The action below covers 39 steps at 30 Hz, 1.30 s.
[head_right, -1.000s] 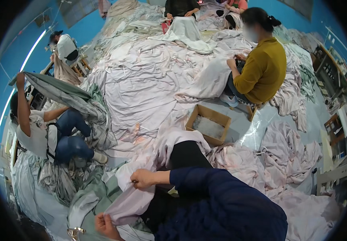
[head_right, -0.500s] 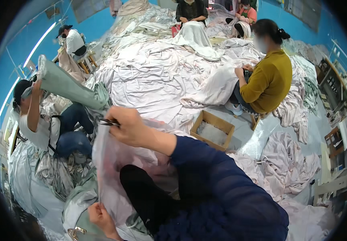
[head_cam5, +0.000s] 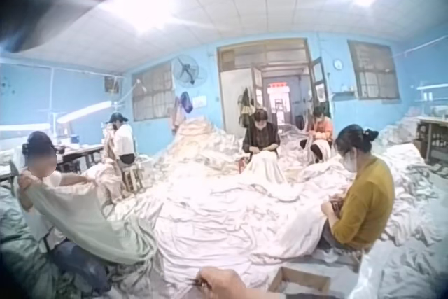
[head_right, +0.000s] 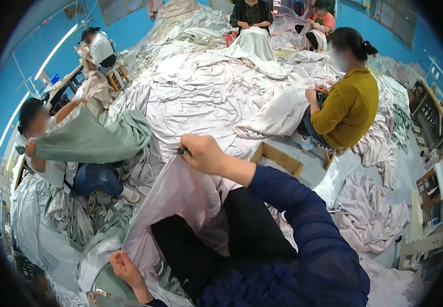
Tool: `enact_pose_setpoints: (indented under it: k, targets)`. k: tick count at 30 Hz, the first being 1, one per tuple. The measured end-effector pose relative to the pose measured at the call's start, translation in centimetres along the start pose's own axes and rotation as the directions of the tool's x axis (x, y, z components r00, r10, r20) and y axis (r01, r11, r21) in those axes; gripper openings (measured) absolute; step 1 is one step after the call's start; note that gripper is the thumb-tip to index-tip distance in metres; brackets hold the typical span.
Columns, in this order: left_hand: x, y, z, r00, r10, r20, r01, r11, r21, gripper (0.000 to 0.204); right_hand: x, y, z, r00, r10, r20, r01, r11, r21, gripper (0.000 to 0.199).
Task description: Trim loose threads and inspect pillowcases in a manufacturing setting.
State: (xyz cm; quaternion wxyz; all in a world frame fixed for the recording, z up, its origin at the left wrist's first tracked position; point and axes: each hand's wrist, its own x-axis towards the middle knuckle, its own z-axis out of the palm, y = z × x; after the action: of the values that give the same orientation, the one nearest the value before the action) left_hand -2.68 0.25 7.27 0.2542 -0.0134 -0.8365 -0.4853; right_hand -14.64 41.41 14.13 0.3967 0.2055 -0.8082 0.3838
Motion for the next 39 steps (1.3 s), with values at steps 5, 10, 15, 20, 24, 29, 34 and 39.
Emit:
enact_pose_setpoints:
  k: [5,10,15,20,24,29,34,39]
  targets:
    - [0.2,3.6,-1.3,0.895,0.260,0.363,-0.336,0.927,0.165,0.012,2.0,-0.1,-0.7,0.984,0.097,-0.150,-0.092,0.995,0.045,0.014]
    - [-3.6,1.3,-2.1,0.971,0.222,-0.086,-0.164,0.887,0.433,0.008,-4.0,0.4,-1.4,0.990,0.067,-0.121,-0.066,0.998,0.017,0.022]
    - [-8.7,-9.9,1.5,0.886,0.460,0.060,-0.408,0.709,0.575,0.019,-12.8,5.2,-3.0,0.996,0.063,-0.067,-0.078,0.963,-0.258,0.031]
    - [-11.0,-9.7,3.1,0.927,0.370,0.063,-0.355,0.809,0.468,0.022,-19.8,7.5,-3.4,0.966,0.257,-0.029,-0.257,0.938,-0.235,0.030]
    - [-11.7,-9.9,2.3,0.925,0.364,0.110,-0.373,0.814,0.446,0.022,-23.0,8.9,-3.3,0.936,0.347,-0.062,-0.353,0.913,-0.203,0.026]
    - [-13.2,-10.8,2.7,0.942,0.313,0.123,-0.335,0.846,0.414,0.022,-25.3,8.9,-3.9,0.905,0.411,-0.109,-0.423,0.843,-0.333,0.023]
    - [-13.3,-11.5,2.9,0.953,0.284,0.106,-0.300,0.839,0.454,0.017,-25.7,8.7,-4.1,0.877,0.462,-0.133,-0.478,0.813,-0.332,0.022]
    - [-13.7,-11.8,1.9,0.984,0.173,0.040,-0.171,0.860,0.480,0.021,-25.4,8.3,-3.0,0.877,0.465,-0.116,-0.473,0.800,-0.370,0.020]
